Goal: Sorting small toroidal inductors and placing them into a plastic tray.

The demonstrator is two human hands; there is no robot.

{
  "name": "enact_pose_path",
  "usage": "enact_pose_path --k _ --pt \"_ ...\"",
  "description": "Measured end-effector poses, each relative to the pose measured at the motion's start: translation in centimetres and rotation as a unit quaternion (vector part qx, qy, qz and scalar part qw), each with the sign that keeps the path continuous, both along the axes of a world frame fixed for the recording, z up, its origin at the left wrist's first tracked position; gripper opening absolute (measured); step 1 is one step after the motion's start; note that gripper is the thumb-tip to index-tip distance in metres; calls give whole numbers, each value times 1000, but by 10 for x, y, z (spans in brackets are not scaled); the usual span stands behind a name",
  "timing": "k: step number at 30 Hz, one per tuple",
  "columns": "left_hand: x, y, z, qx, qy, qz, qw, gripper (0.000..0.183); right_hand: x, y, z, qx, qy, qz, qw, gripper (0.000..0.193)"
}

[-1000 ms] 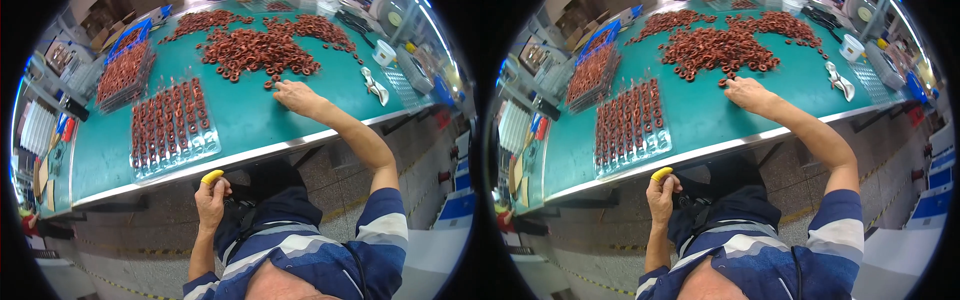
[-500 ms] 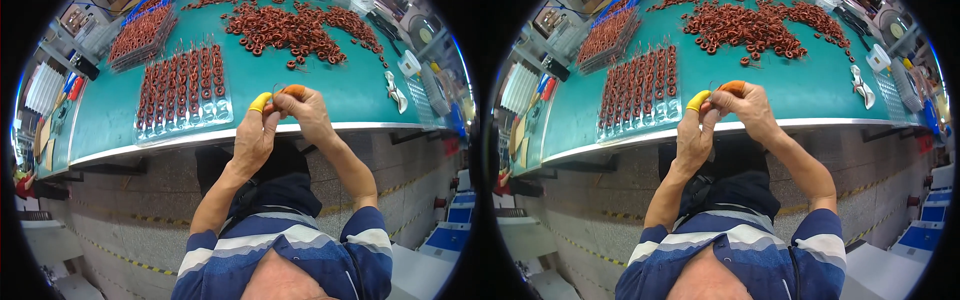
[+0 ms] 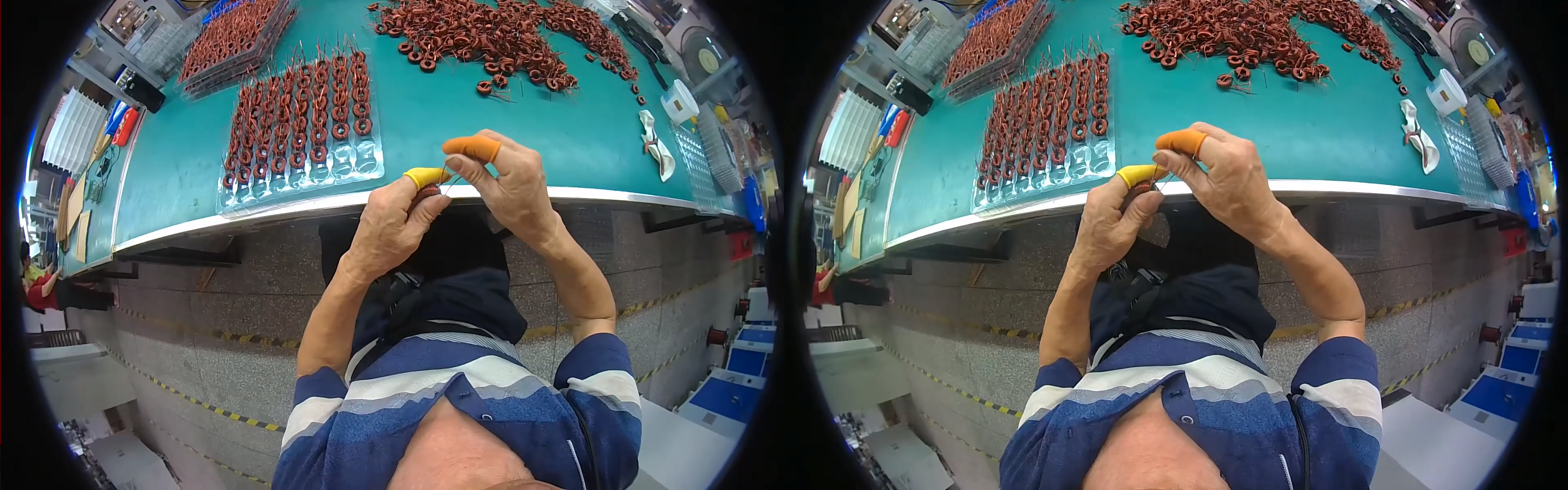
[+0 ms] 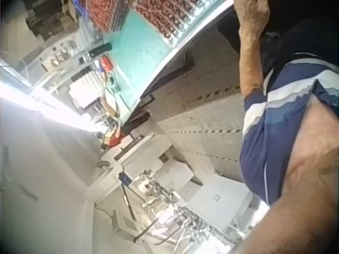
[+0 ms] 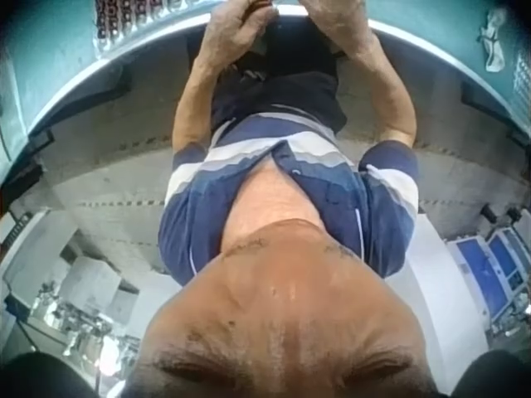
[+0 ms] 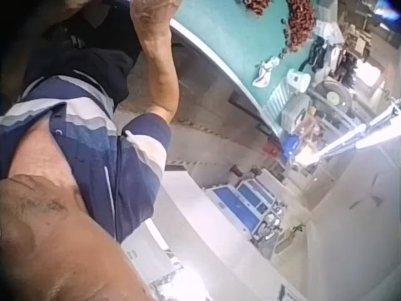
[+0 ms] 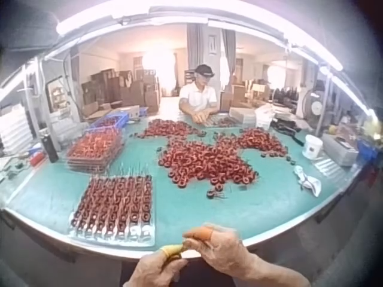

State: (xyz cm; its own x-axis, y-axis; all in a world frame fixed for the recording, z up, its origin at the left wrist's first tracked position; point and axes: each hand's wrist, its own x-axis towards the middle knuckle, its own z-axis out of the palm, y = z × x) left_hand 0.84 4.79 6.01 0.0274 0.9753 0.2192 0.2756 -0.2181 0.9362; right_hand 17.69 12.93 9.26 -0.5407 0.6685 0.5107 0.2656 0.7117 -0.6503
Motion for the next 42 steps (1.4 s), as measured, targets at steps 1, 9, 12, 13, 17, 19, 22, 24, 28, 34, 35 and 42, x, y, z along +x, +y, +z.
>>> enact_pose_path --k 1,9,12,13,17,19,22,24,28,34,35,42 --pt "0 0 2 -21 -9 -19 1000 28 -1 1 -4 -1 0 0 1000 21" --pt "17 10 -18 -51 -385 -1 921 28 -2 9 -15 282 -27 -110 953 14" --pt "14 16 -27 -39 -345 44 937 26 -5 -28 -5 341 -29 -85 936 17" --pt "21 13 -23 -46 -371 62 926 24 -5 -28 -3 338 -28 -81 937 17" --pt "12 9 -29 -38 -396 28 917 22 -6 -20 -1 206 -18 -72 976 15" --pt "13 8 -30 -50 -398 21 916 22 -5 -20 -2 201 -12 -61 978 15" --pt "12 9 -26 -54 -379 15 924 22 -7 -15 -2 221 -11 -77 972 16" --pt "11 8 -25 -55 -373 15 926 22 -8 -13 -4 242 -12 -99 965 16" --pt "13 7 -23 -51 -378 42 923 21 -8 -13 -9 229 -4 -72 971 16" --pt "11 -11 -24 13 -432 21 901 19 -8 -3 -15 -290 129 29 948 25" --pt "9 -11 -26 16 -444 10 896 19 -9 1 -24 -290 128 28 948 25" --pt "-2 -14 -30 -26 -393 32 919 23 -23 4 -52 -436 247 49 864 32"
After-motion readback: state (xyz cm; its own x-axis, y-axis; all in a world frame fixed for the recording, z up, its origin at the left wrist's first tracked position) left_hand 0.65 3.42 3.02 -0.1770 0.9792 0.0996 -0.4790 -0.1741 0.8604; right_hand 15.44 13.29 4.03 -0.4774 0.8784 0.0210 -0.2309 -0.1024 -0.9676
